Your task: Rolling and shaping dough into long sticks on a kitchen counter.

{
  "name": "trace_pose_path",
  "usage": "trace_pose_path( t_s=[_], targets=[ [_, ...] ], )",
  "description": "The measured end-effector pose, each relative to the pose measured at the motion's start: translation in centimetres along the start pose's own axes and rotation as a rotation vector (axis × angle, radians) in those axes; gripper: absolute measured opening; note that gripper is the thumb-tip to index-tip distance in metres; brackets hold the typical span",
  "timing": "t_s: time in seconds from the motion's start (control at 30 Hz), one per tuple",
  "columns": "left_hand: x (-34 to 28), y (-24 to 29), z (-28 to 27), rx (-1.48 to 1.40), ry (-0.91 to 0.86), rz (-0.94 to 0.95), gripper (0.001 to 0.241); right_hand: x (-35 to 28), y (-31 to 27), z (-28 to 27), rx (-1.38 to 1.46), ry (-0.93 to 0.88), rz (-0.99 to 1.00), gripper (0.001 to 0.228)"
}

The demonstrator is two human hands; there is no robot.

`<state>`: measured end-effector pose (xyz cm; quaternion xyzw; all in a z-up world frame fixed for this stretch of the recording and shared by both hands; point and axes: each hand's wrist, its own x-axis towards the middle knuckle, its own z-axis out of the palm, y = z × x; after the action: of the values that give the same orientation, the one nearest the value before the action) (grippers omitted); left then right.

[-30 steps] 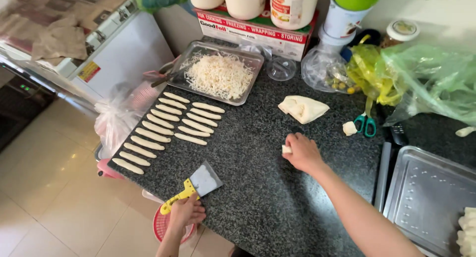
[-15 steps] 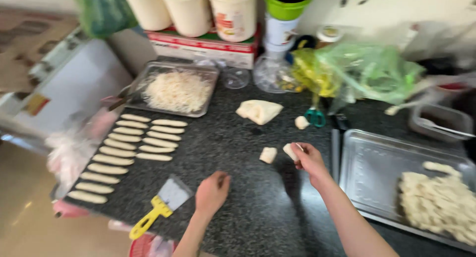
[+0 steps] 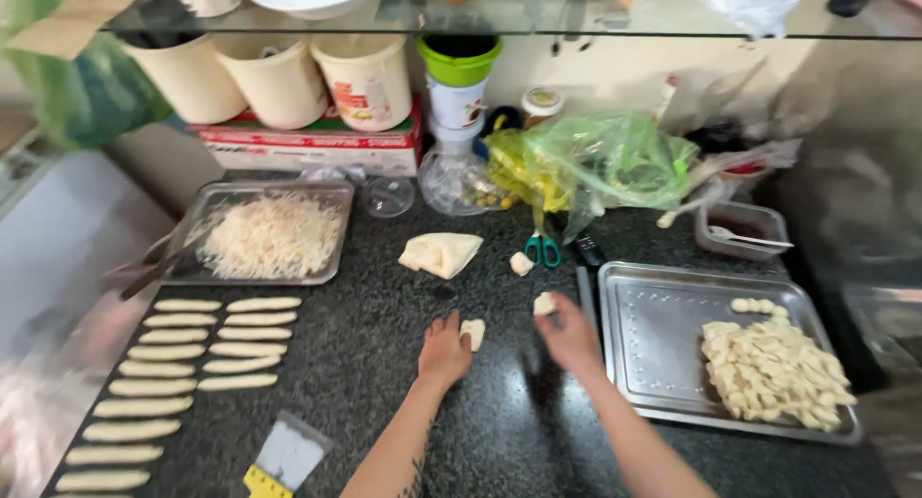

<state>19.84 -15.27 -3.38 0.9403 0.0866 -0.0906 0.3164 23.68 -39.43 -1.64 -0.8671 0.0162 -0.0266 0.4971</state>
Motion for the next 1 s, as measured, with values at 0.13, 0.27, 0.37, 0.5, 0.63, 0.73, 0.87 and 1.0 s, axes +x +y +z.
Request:
trace_pose_path(
  t_s=[0.13,0.27,0.37,0.5,0.63,0.73,0.87,1.0],
  targets=[
    [1.7,-0.6,1.6,0.093,-0.063,-0.001,0.055,-4.0,1.8,2.0,-0.075,-0.042,0.146,0.06],
    [-0.2,0.3,1.4,-0.023,-0.112,0.231,0.036,-6.6,3.2,4.1,-0.056,-0.137,0.216,0.059],
    [-3.3,0.7,-1.0,-0.319,-0.141,0.223,0.046,-7.4,2.6,6.0,0.055,-0.129,0.258,0.061],
    [-2.5,-2.8,-1.6,-0.693,-0.022,0.186,0.047,-8.6,-7.3,8.8,0.339,-0.109,0.254,0.046],
    [-4.8,-3.8,-8.2,-0.899,0.037,0.196,0.036,-7.1,-10.8,13.1,0.379,-0.102,0.128,0.037],
    [-6.9,-2.9,-13.1,-0.976,0.093,0.1,0.048,-6.7,-13.2,14.6,0.425,-0.056,0.053,0.034],
    [-7.3,-2.5,-14.6,-0.762,0.41,-0.032,0.053,-7.6,-15.8,16.8,0.381,-0.039,-0.02,0.027],
    [-8.3,-0.9,-17.1,-0.697,0.556,-0.056,0.053,-9.3,-18.9,16.8,0.514,-0.072,0.125,0.042]
  ],
)
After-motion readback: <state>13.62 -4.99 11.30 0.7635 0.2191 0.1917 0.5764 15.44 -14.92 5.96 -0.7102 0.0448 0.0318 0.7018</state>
